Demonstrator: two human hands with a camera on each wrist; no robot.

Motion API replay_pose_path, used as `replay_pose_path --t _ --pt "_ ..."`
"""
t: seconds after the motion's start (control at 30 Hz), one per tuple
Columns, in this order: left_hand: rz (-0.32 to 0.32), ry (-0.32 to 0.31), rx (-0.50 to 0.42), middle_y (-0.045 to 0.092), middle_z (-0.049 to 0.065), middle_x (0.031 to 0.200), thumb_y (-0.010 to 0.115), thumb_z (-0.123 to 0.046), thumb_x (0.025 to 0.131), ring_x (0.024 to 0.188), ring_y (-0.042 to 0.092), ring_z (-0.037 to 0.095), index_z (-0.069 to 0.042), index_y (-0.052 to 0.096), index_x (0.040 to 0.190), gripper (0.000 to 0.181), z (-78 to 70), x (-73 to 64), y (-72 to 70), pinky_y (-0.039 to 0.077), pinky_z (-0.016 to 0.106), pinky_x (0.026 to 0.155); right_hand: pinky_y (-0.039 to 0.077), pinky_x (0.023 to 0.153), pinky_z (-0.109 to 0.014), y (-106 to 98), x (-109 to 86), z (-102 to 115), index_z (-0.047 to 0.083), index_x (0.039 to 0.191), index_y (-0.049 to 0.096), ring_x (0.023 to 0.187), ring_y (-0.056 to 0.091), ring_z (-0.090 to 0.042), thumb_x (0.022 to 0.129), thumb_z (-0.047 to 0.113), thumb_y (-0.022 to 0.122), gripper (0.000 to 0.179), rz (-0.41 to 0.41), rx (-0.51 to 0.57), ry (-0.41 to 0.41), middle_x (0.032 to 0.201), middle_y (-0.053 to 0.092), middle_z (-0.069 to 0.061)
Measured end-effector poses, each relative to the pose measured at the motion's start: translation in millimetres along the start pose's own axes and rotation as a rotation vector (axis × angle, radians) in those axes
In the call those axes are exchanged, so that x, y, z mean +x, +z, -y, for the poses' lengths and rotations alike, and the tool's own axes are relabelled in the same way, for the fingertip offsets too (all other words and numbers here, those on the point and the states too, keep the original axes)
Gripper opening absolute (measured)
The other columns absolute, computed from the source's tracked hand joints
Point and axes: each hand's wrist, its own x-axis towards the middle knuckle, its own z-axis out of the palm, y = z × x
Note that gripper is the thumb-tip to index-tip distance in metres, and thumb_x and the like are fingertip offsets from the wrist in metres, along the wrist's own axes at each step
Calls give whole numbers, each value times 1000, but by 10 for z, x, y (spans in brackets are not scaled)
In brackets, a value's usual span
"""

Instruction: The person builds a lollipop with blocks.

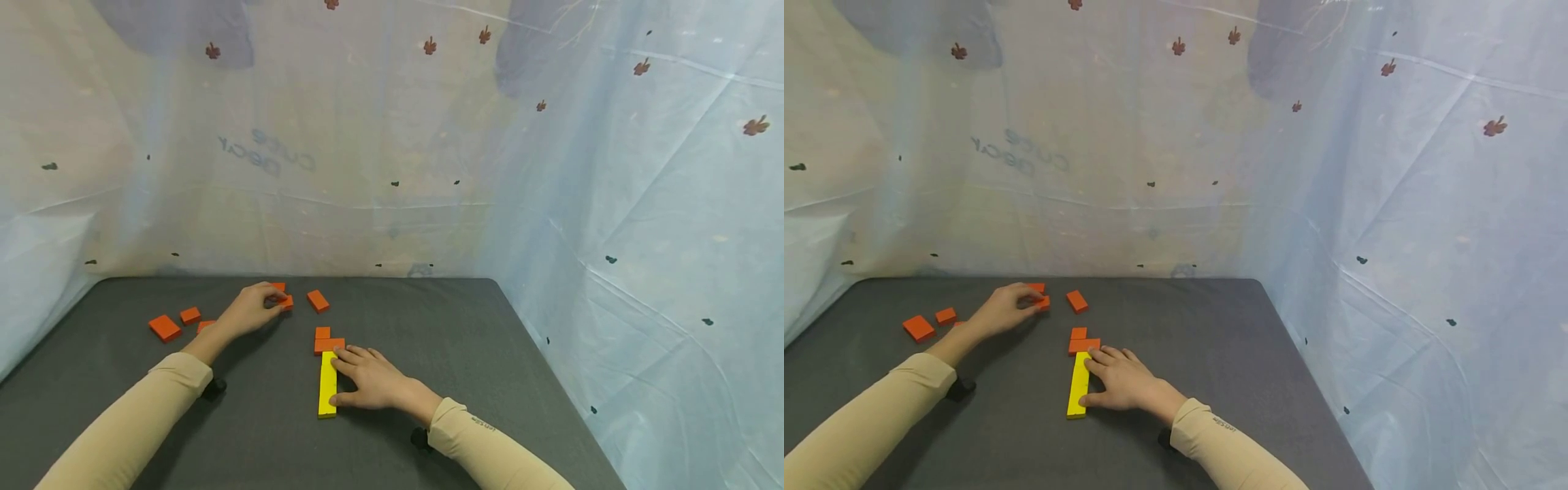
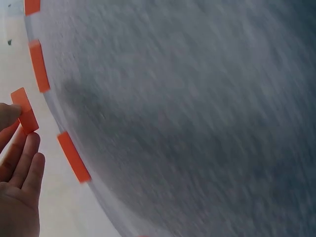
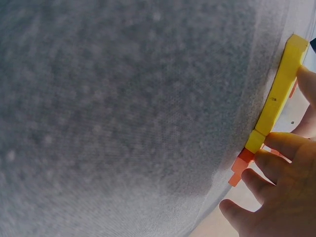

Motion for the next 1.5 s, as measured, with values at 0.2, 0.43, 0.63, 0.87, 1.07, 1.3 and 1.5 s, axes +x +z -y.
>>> replay_pose_path --t 0.2,0.43,0.63,0.87,1.07,1.3,1.5 --pt "-11 43 -27 62 12 116 68 -20 90 107 59 32 -11 68 115 26 -190 29 74 50 51 88 25 115 -51 2 6 1 26 152 30 146 22 -21 89 68 45 77 0 -3 6 159 21 6" --pt "-35 115 -62 63 7 111 69 -18 89 101 61 26 -11 69 110 22 -386 67 191 52 46 85 25 115 -51 0 6 5 26 152 30 146 22 -20 89 69 45 77 3 -3 12 159 22 6" --pt "-28 141 -109 62 7 113 69 -18 89 100 61 26 -12 69 112 24 -520 99 298 53 45 84 26 115 -51 3 6 10 25 151 31 146 23 -21 89 68 45 76 -12 -15 6 159 23 6" --pt "6 163 -121 62 5 109 69 -18 89 97 61 25 -13 69 111 23 -665 129 394 54 42 81 27 114 -53 8 4 8 25 151 31 146 23 -22 90 67 45 76 -14 -8 1 159 23 5" --pt "45 195 -98 62 2 108 70 -18 88 96 61 20 -15 70 110 22 -736 150 468 54 39 83 26 114 -52 7 3 -1 26 151 30 146 23 -22 90 68 44 76 -5 -6 0 158 23 5" --pt "120 193 -70 64 -1 106 71 -20 87 93 62 14 -17 70 109 22 -773 169 544 54 34 80 26 114 -51 11 -1 0 23 152 30 146 23 -21 90 68 43 77 -9 -3 -8 158 24 4" --pt "181 171 -74 65 -2 107 72 -19 87 94 62 14 -17 70 110 23 -775 163 588 54 34 80 25 115 -50 5 -7 -8 22 152 29 146 21 -20 91 66 43 76 -5 1 -17 159 23 3"
